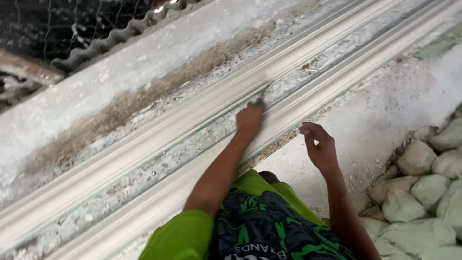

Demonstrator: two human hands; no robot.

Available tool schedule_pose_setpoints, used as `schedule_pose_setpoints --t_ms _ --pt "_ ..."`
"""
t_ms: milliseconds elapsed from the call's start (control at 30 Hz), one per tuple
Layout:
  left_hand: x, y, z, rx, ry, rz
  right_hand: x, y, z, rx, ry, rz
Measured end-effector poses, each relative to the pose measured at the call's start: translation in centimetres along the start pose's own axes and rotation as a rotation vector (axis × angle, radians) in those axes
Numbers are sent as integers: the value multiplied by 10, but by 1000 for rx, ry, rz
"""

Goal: Scraping and smoothing the edges of cast gypsum crown molding pieces using a putty knife or scraper.

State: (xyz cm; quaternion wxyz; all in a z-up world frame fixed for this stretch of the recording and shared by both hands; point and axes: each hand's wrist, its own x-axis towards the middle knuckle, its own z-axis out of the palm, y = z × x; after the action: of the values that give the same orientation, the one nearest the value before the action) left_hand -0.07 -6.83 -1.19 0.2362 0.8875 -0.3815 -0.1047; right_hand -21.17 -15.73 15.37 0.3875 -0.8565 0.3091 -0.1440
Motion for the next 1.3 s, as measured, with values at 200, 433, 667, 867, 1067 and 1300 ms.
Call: schedule_pose_setpoints --t_ms 200,433,667,867,1067,1300 --pt "29 17 12 -33 57 126 -37 17 5 44 76 -37" --pt "-48 -15 -75 13 -98 73 -98 140 -7 118 85 228" --pt "-27 10 -70 14 -75 -68 -40 172 -36 210 -14 292" --pt "103 107 31 40 0 -111 42 213 -106 195 -97 150" --pt "279 239 140 41 73 -47 85 309 -222 92 -77 52" --pt "277 273 131 83 32 79 80 398 -337 86 115 185"
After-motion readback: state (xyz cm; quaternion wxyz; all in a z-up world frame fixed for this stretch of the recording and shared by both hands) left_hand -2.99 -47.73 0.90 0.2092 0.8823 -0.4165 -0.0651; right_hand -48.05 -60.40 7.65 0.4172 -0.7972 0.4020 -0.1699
